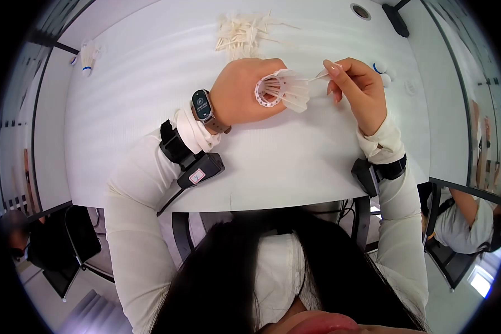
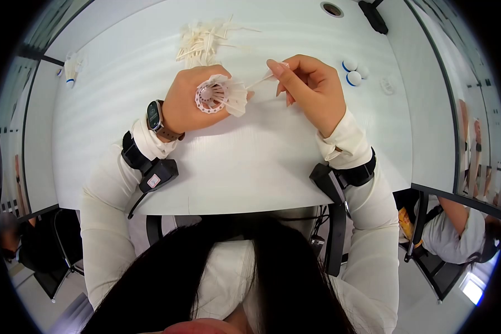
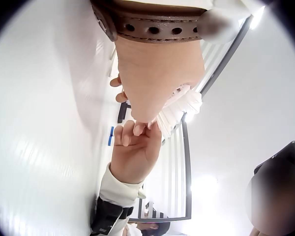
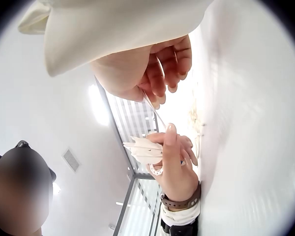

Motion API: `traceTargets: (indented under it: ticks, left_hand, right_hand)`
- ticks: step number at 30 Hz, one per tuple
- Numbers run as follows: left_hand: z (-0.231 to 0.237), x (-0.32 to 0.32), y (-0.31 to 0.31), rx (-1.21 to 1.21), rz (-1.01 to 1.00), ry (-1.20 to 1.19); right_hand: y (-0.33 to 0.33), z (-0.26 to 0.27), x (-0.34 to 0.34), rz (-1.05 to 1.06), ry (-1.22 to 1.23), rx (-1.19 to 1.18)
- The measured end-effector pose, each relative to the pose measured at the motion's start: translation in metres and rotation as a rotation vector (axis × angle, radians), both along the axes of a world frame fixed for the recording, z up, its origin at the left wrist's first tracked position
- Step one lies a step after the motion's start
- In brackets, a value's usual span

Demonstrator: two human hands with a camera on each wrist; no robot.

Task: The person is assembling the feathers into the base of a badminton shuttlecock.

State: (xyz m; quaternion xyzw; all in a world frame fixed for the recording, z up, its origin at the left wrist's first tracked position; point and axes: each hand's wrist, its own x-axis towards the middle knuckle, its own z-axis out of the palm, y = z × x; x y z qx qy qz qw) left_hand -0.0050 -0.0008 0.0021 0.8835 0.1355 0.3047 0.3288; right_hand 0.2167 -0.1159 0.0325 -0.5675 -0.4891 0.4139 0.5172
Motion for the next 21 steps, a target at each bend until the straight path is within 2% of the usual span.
traceTargets:
  ticks: [8, 13, 17, 21]
  left_hand:
    - [-0.0017, 0.0027, -0.0015, -0.015, -0.002, -0.075]
    - [-0.0035, 0.0029, -0.001, -0.01, 0.026, -0.066]
    - [0.0025, 0.0052, -0.0049, -0.094, 0.058, -0.124]
    - [-0.0012, 0.0096, -0.0063, -0.067, 0.078, -0.225]
  right_hand:
    - [-0.0011, 0.001, -0.0043, -0.098, -0.07, 0.079]
    - [-0.0027, 0.0011, -0.0024, -0.127, -0.218, 0.169]
    - [-0.0037, 0.0025, -0.0047, -0.155, -0.193, 0.214]
    - [-0.0034, -0.0006, -0.0006, -0.185, -0.275, 0.307]
